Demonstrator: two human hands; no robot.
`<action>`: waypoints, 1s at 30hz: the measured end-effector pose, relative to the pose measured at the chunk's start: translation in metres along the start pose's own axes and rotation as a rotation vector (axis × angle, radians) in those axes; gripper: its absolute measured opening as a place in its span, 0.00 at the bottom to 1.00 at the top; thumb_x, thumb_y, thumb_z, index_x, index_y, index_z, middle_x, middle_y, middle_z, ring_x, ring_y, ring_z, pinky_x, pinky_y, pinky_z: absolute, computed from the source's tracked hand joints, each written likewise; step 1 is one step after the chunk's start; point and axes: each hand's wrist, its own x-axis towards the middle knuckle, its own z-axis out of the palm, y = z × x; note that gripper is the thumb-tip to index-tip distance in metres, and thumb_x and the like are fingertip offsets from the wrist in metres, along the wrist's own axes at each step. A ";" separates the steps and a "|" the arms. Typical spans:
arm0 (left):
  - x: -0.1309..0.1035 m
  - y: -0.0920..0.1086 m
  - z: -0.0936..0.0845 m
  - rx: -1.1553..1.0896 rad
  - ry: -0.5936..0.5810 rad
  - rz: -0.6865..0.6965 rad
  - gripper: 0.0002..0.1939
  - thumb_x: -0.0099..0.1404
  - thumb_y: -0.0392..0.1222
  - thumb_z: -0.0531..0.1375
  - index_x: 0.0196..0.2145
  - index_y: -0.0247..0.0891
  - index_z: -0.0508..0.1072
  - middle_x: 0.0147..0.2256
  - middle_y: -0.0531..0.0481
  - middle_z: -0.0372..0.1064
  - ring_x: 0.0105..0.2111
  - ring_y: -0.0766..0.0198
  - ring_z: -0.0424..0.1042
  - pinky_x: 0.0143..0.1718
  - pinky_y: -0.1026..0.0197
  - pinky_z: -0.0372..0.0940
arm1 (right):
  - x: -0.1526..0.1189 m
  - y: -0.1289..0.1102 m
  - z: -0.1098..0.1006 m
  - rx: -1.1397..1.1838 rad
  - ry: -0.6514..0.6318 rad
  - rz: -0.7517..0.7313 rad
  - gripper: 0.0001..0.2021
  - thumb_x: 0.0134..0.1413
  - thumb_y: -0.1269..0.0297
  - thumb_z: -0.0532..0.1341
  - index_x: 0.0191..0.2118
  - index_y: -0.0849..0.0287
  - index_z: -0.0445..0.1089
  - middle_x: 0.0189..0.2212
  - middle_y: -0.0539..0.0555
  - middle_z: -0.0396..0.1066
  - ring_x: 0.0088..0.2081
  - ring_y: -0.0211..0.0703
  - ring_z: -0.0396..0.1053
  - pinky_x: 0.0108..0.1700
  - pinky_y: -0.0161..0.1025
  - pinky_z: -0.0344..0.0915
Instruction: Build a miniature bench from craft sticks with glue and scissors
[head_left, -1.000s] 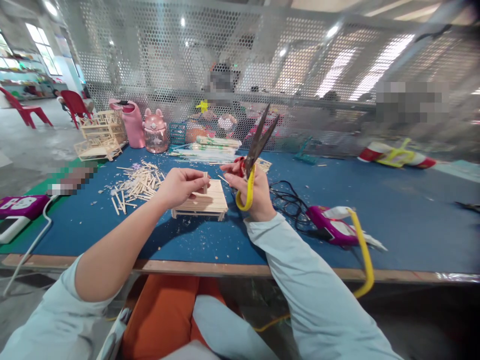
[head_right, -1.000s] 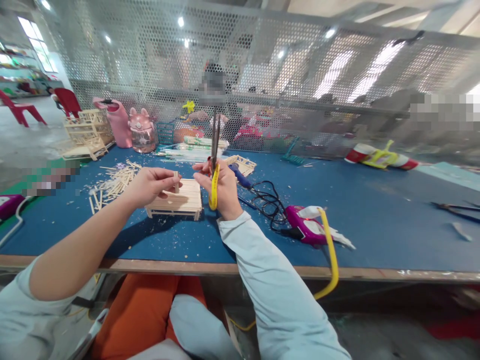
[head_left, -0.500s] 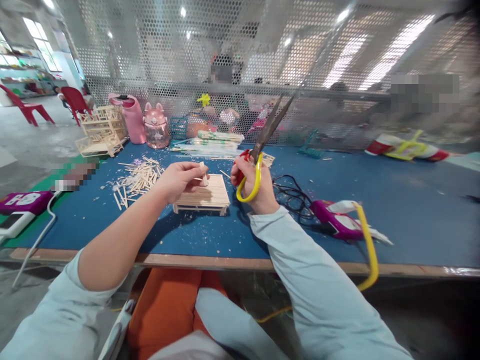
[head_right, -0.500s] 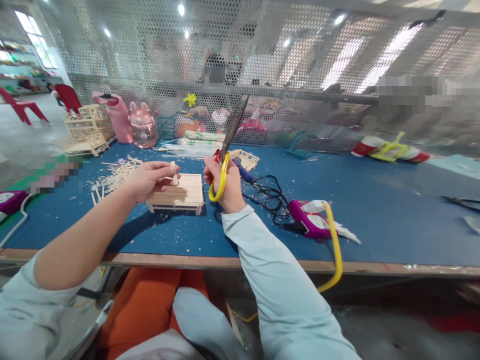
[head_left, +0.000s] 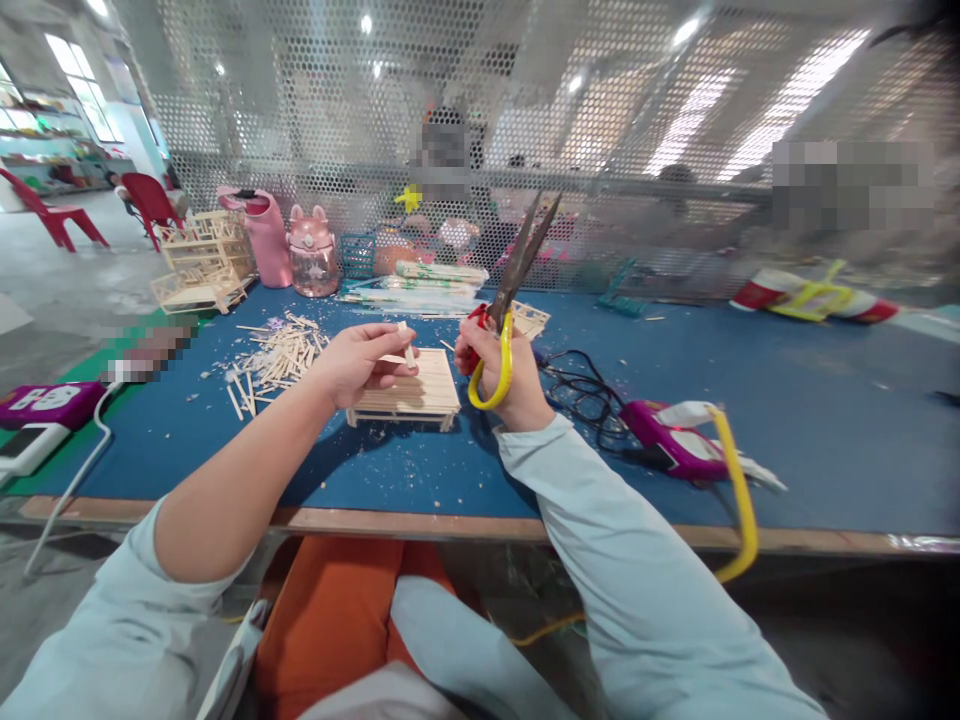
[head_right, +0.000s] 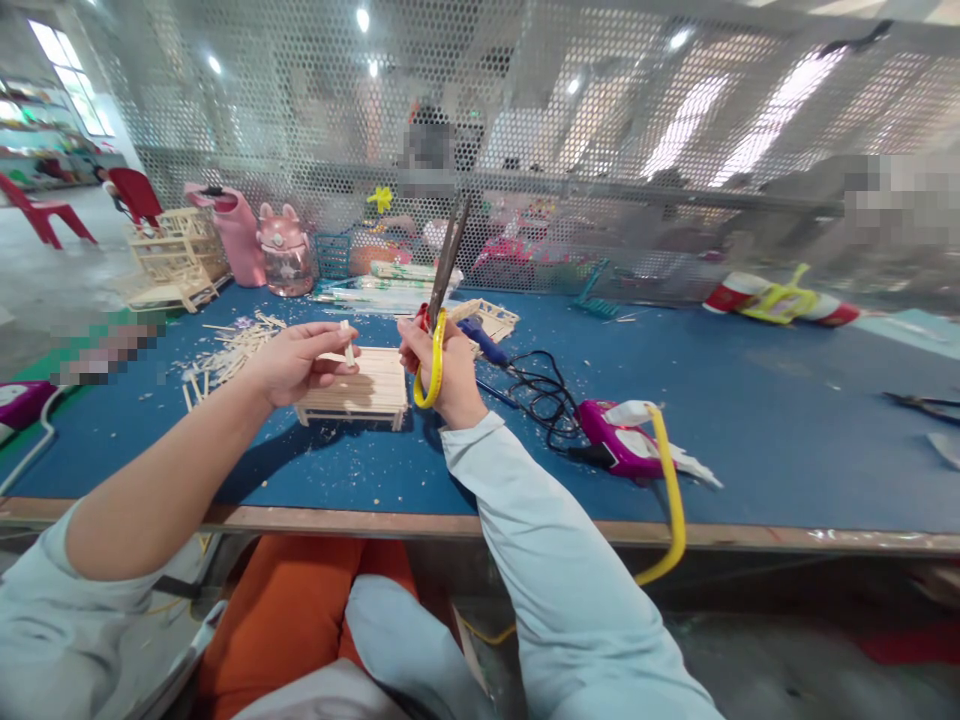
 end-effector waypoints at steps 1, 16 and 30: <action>0.000 0.000 0.000 0.001 0.001 0.005 0.04 0.59 0.38 0.61 0.28 0.35 0.70 0.26 0.53 0.70 0.22 0.72 0.73 0.13 0.75 0.56 | 0.000 0.000 0.000 -0.001 -0.006 -0.003 0.20 0.33 0.49 0.69 0.25 0.57 0.61 0.14 0.42 0.63 0.15 0.29 0.58 0.17 0.30 0.55; 0.002 0.000 0.004 -0.067 0.061 -0.058 0.05 0.62 0.33 0.58 0.27 0.33 0.69 0.23 0.52 0.68 0.20 0.73 0.72 0.10 0.76 0.51 | -0.007 -0.005 0.005 -0.109 -0.073 -0.020 0.20 0.36 0.47 0.67 0.23 0.58 0.61 0.15 0.44 0.63 0.16 0.30 0.58 0.18 0.31 0.57; 0.003 -0.004 0.000 0.074 0.035 0.201 0.11 0.54 0.48 0.64 0.29 0.38 0.71 0.26 0.55 0.71 0.23 0.72 0.71 0.15 0.73 0.52 | 0.023 0.014 -0.110 -1.145 -0.268 -0.137 0.20 0.27 0.72 0.71 0.06 0.56 0.57 0.03 0.42 0.50 0.07 0.26 0.44 0.11 0.34 0.39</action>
